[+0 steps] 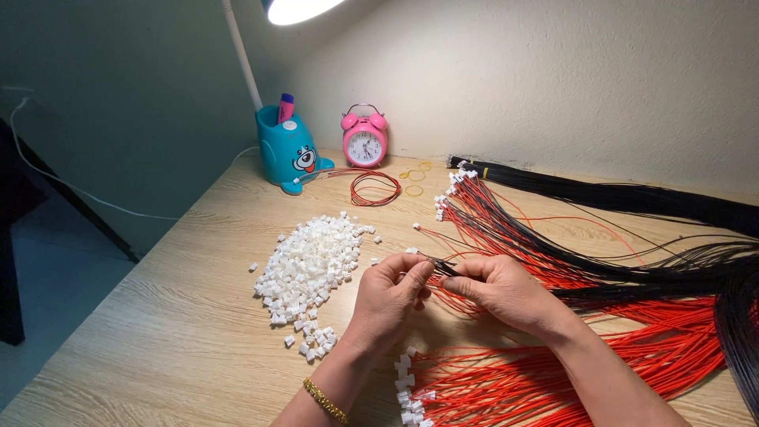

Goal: The person inserts white plastic connectors onto the ends of red and black wires. They repeatedly pick up a connector and slide it onto a wire, then place the finished wire into a growing bundle on the table.

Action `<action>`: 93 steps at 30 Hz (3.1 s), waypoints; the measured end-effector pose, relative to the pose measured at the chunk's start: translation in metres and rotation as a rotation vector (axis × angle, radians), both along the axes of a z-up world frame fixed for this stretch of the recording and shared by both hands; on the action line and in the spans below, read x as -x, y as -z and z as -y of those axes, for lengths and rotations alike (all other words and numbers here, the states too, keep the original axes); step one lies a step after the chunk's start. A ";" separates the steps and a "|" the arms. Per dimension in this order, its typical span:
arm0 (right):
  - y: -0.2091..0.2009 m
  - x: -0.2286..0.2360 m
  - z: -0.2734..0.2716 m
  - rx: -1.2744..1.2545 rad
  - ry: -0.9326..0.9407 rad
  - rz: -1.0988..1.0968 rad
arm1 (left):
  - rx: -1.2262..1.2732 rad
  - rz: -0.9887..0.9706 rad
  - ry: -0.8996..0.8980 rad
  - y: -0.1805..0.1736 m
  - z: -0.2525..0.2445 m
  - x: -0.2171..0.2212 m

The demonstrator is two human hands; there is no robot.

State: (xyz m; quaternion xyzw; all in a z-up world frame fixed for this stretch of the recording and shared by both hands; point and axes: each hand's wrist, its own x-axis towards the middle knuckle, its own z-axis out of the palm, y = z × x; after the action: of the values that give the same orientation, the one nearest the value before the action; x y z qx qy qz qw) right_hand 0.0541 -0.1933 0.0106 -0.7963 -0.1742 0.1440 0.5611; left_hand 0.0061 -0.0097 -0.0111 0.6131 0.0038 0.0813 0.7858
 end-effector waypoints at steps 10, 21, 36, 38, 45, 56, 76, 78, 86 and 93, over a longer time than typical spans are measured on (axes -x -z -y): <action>-0.011 0.010 -0.012 -0.119 0.084 -0.032 | -0.055 -0.021 -0.002 -0.007 0.002 0.005; -0.022 0.019 -0.014 -0.181 0.139 -0.034 | -0.015 -0.013 0.002 -0.001 0.000 0.002; -0.021 0.017 -0.013 -0.136 0.052 -0.093 | 0.067 -0.139 0.064 -0.018 0.001 0.011; -0.021 0.017 -0.010 -0.115 0.018 -0.101 | 0.066 -0.119 0.070 -0.018 0.001 0.012; -0.012 0.012 -0.006 -0.202 -0.010 -0.169 | 0.017 -0.105 0.081 -0.022 0.000 0.013; -0.013 0.011 -0.005 -0.141 -0.071 -0.116 | 0.096 -0.150 0.067 -0.020 0.000 0.013; 0.001 0.013 -0.004 0.151 0.057 0.217 | -0.141 -0.004 -0.086 -0.013 -0.002 0.009; -0.003 0.019 0.000 0.094 0.021 0.219 | -0.046 -0.178 0.052 -0.009 -0.003 0.008; 0.004 0.037 -0.009 -0.218 0.305 -0.007 | -0.007 -0.197 0.103 -0.010 -0.001 0.013; 0.016 0.039 -0.009 -0.110 0.298 0.143 | -0.053 -0.165 0.116 0.001 0.004 0.013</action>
State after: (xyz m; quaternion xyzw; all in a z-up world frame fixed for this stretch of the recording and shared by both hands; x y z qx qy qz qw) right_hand 0.0148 -0.1840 -0.0055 -0.7896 -0.1013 -0.0079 0.6051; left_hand -0.0069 -0.0138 -0.0117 0.6375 0.0307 -0.0149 0.7697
